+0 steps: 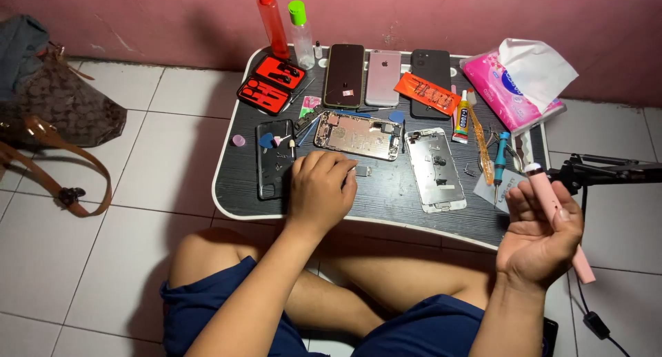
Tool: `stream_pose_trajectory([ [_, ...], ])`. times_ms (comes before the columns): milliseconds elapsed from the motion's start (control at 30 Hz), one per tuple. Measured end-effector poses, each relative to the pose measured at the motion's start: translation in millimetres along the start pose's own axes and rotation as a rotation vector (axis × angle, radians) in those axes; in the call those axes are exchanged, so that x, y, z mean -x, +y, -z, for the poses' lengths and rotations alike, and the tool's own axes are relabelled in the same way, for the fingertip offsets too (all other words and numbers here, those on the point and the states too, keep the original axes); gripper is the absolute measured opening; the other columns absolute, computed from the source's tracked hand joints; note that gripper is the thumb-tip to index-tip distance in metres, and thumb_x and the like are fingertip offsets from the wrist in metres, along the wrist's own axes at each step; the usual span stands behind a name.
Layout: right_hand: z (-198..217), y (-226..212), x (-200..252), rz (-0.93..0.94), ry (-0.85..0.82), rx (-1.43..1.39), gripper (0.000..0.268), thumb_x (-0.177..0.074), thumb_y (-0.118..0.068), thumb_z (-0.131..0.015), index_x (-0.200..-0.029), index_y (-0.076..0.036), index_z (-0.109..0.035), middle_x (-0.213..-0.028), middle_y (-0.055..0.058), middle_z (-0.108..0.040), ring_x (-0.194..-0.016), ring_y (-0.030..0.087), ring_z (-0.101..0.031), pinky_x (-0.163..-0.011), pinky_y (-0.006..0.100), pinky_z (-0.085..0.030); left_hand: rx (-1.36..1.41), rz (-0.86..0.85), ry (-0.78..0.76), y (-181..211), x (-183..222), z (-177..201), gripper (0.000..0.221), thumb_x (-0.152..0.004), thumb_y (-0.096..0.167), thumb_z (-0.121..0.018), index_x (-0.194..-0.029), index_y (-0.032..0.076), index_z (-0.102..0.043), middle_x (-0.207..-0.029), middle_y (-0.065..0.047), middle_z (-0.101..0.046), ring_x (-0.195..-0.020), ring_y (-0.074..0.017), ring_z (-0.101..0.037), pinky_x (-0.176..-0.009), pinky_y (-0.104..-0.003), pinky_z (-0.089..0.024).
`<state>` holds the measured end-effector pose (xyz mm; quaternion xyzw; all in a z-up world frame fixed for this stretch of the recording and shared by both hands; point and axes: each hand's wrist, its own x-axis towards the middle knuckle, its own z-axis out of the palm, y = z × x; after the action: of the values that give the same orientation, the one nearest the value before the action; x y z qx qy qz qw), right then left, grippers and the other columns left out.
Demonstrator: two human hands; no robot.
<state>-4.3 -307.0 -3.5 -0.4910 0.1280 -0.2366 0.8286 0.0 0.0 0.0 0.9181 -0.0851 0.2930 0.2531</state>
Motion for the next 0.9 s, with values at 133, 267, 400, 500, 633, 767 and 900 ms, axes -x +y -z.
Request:
stream_pose_trajectory([
  [133,4.1,-8.8,21.0,0.016,-0.026,0.043,0.043,-0.095,-0.026,-0.043,-0.131,-0.009,-0.058,-0.104,0.01,-0.073,-0.088,0.015,-0.075,-0.088,0.021,-0.066,-0.01,-0.009,0.043,0.1,6.2,-2.5,0.017,-0.08,0.01,-0.071,-0.096,0.01,-0.079,-0.099,-0.002,-0.07,-0.093,-0.0213,-0.061,-0.088,-0.037,-0.044],
  [267,4.0,-28.6,36.8,0.018,-0.067,0.004,0.042,-0.094,-0.024,-0.046,-0.132,-0.009,-0.056,-0.112,0.013,-0.072,-0.094,0.016,-0.076,-0.094,0.022,-0.066,-0.016,-0.042,0.075,-2.2,7.9,-8.0,0.017,-0.079,0.012,-0.068,-0.093,0.011,-0.078,-0.097,-0.001,-0.068,-0.09,-0.021,-0.059,-0.086,-0.037,-0.043],
  [400,19.0,-57.8,48.9,0.039,-0.066,-0.03,0.03,-0.098,-0.022,-0.053,-0.123,-0.016,-0.068,-0.105,0.008,-0.075,-0.091,0.016,-0.075,-0.09,0.022,-0.065,-0.04,-0.034,0.057,-6.3,10.8,-13.6,0.019,-0.078,0.015,-0.069,-0.094,0.012,-0.078,-0.098,0.0,-0.068,-0.091,-0.021,-0.058,-0.086,-0.037,-0.042],
  [500,54.0,-75.6,47.2,0.043,-0.024,0.069,0.04,-0.096,-0.037,-0.044,-0.125,-0.022,-0.068,-0.107,0.005,-0.074,-0.093,0.014,-0.074,-0.09,0.023,-0.063,-0.031,-0.024,0.079,-5.8,10.7,-12.5,0.019,-0.079,0.017,-0.068,-0.094,0.012,-0.078,-0.097,0.0,-0.068,-0.09,-0.0214,-0.058,-0.084,-0.037,-0.042],
  [633,90.3,-90.3,44.3,0.135,0.039,0.308,0.035,-0.101,-0.041,-0.049,-0.128,-0.025,-0.065,-0.101,-0.002,-0.072,-0.086,0.01,-0.071,-0.092,0.019,-0.063,-0.03,-0.017,0.097,-4.7,10.9,-9.7,0.019,-0.078,0.018,-0.07,-0.094,0.012,-0.078,-0.099,-0.002,-0.068,-0.091,-0.0225,-0.058,-0.084,-0.038,-0.042],
  [767,58.3,-71.2,42.8,0.119,-0.152,0.53,0.029,-0.11,-0.017,-0.039,-0.134,-0.001,-0.048,-0.11,0.014,-0.059,-0.091,0.022,-0.063,-0.093,0.031,-0.058,0.004,-0.035,0.039,-3.2,3.4,0.1,0.015,-0.08,0.018,-0.071,-0.093,0.012,-0.077,-0.098,-0.001,-0.066,-0.09,-0.0215,-0.057,-0.084,-0.038,-0.04],
  [900,-52.5,-29.1,45.5,-0.02,-0.675,0.614,0.054,-0.09,-0.01,-0.05,-0.138,0.013,-0.051,-0.128,0.029,-0.067,-0.107,0.035,-0.071,-0.094,0.043,-0.061,0.027,-0.04,-0.077,-14.6,-8.3,1.9,0.014,-0.08,0.021,-0.077,-0.092,0.015,-0.078,-0.096,0.003,-0.065,-0.09,-0.0194,-0.057,-0.082,-0.038,-0.041],
])
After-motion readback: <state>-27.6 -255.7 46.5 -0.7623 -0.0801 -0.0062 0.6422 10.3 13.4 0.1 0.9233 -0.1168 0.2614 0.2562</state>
